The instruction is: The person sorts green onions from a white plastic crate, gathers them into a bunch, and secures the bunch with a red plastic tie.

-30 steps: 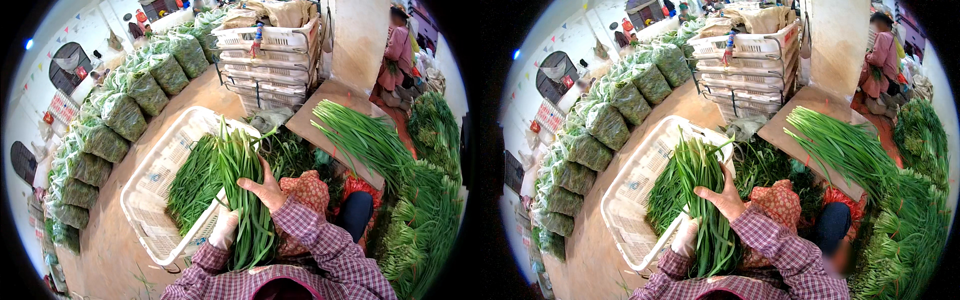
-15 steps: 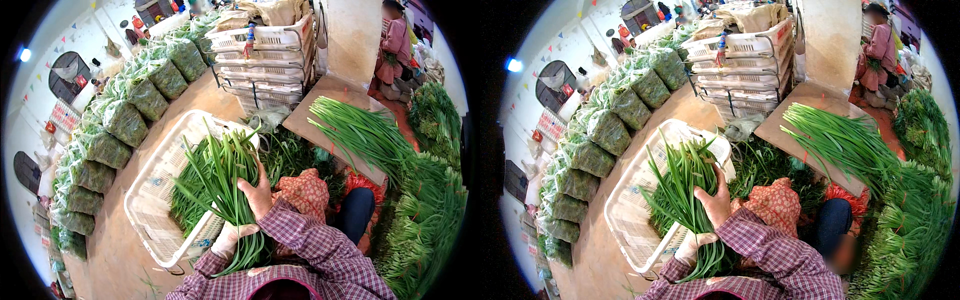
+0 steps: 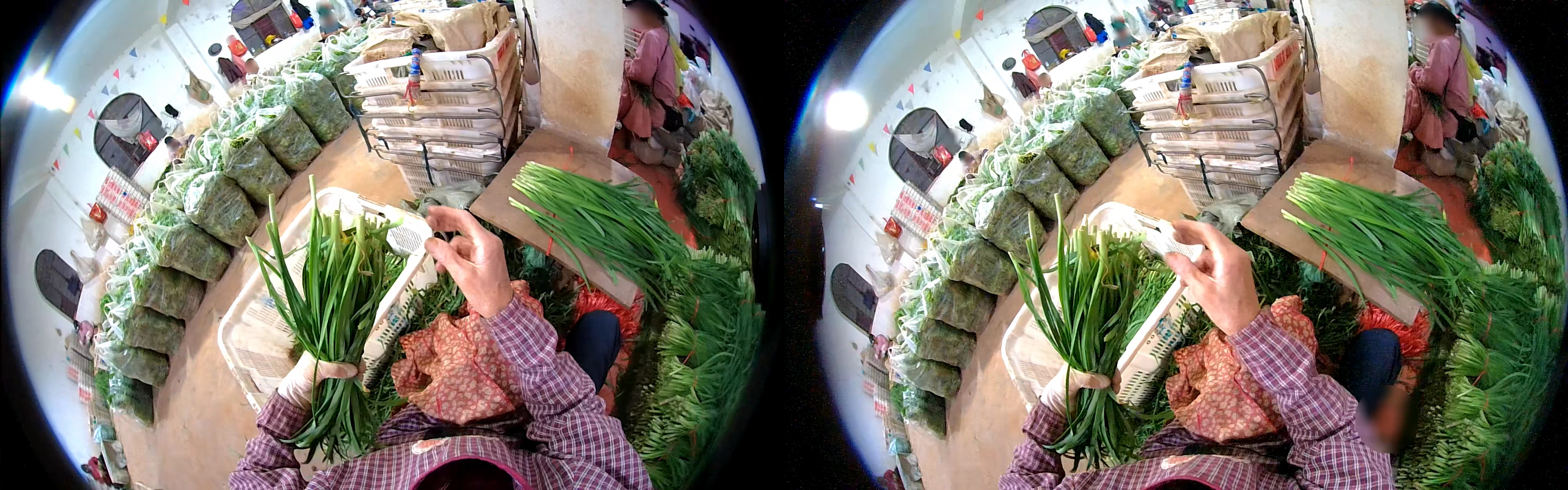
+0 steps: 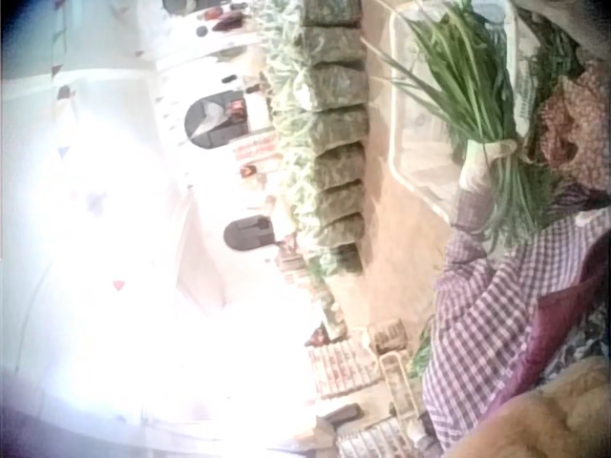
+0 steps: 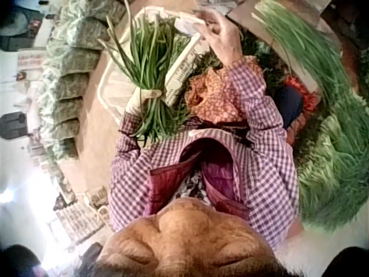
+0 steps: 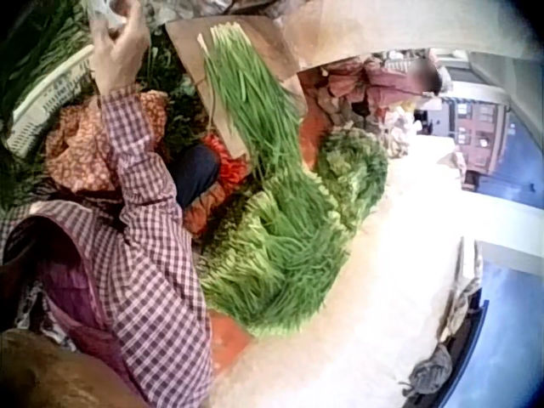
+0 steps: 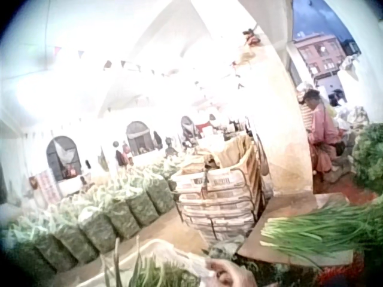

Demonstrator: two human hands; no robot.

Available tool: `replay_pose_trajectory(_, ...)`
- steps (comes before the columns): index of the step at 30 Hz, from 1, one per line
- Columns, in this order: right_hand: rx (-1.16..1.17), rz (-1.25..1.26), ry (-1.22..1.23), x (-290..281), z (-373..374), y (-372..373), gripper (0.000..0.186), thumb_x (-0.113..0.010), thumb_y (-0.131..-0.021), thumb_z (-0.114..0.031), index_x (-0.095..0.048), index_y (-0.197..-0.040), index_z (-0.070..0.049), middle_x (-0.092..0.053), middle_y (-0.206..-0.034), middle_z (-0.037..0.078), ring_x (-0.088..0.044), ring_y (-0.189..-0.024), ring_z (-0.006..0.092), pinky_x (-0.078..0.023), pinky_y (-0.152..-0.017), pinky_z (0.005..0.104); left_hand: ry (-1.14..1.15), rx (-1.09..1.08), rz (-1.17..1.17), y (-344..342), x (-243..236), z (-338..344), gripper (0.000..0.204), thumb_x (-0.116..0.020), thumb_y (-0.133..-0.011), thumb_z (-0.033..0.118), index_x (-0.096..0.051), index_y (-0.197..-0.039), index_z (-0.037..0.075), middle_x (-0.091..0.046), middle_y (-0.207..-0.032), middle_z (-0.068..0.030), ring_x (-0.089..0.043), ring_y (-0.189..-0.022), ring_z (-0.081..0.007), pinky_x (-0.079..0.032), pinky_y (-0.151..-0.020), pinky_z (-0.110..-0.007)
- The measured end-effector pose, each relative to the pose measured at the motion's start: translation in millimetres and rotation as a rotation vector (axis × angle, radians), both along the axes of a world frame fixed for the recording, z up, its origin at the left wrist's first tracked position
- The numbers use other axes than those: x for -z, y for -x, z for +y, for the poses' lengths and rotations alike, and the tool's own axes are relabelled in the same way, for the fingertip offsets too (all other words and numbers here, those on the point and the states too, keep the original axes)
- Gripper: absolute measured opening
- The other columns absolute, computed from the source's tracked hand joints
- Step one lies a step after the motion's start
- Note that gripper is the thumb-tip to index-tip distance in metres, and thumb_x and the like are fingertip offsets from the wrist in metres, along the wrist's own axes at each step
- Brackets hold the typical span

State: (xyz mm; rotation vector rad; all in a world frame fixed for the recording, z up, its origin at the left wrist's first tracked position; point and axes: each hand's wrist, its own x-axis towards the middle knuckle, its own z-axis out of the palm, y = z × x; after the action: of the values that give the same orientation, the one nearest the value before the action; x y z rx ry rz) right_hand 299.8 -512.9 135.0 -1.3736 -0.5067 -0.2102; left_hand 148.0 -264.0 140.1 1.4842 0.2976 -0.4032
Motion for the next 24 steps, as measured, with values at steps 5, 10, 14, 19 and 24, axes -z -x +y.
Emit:
replay_pose_trajectory(5, -0.193, -0.143, 0.201, -24.0, 16.9, -4.7, 0.054, -0.068, -0.084, -0.007, -0.046, -0.132, -0.001, -0.065, -0.110, 0.013, -0.064, -0.069, 0.0094, -0.054, -0.059, 0.0239, -0.121, 0.044, -0.050, -3.0, -10.8, 1.8, 0.034, -0.071, -0.067, 0.005, -0.063, -0.098, -0.005, -0.067, -0.085, -0.0107, -0.064, -0.077, -0.0209, -0.054, -0.072, -0.033)
replay_pose_trajectory(10, -0.147, -0.195, 0.182, -15.4, 18.9, -11.7, 0.024, -0.066, -0.085, -0.006, -0.064, -0.107, 0.002, -0.069, -0.091, 0.010, -0.062, -0.068, 0.0131, -0.053, -0.061, 0.0270, -0.308, 0.110, -0.097, -7.5, -17.8, 22.4, 0.045, -0.078, -0.062, 0.001, -0.063, -0.104, -0.002, -0.068, -0.087, -0.0085, -0.065, -0.078, -0.0196, -0.054, -0.075, -0.034)
replay_pose_trajectory(14, 0.131, -0.403, 0.336, -14.8, 2.0, -20.2, 0.011, -0.068, -0.081, -0.009, -0.067, -0.090, -0.003, -0.063, -0.077, 0.014, -0.062, -0.070, 0.0258, -0.051, -0.064, 0.0363, -0.660, 0.276, -0.481, -22.9, -11.6, 25.7, 0.054, -0.082, -0.062, 0.004, -0.061, -0.111, 0.000, -0.068, -0.097, -0.0060, -0.061, -0.091, -0.0154, -0.050, -0.083, -0.032)
replay_pose_trajectory(19, 0.217, -0.404, 0.377, -7.3, -4.1, -19.5, 0.010, -0.067, -0.080, -0.007, -0.068, -0.090, -0.006, -0.061, -0.079, 0.012, -0.062, -0.071, 0.0282, -0.050, -0.063, 0.0369, -0.601, 0.174, -0.326, -21.6, -24.1, 17.8, 0.058, -0.082, -0.063, 0.000, -0.060, -0.116, 0.003, -0.067, -0.103, -0.0015, -0.057, -0.094, -0.0114, -0.047, -0.087, -0.029)
replay_pose_trajectory(24, 0.357, -0.411, 0.351, -2.3, -20.7, -30.6, 0.006, -0.067, -0.082, -0.007, -0.068, -0.088, -0.007, -0.062, -0.080, 0.009, -0.063, -0.070, 0.0241, -0.050, -0.061, 0.0346, -0.567, 0.148, -0.294, -27.4, -25.5, 14.1, 0.059, -0.079, -0.063, -0.006, -0.059, -0.119, 0.003, -0.066, -0.104, 0.0001, -0.056, -0.094, -0.0086, -0.046, -0.088, -0.027)
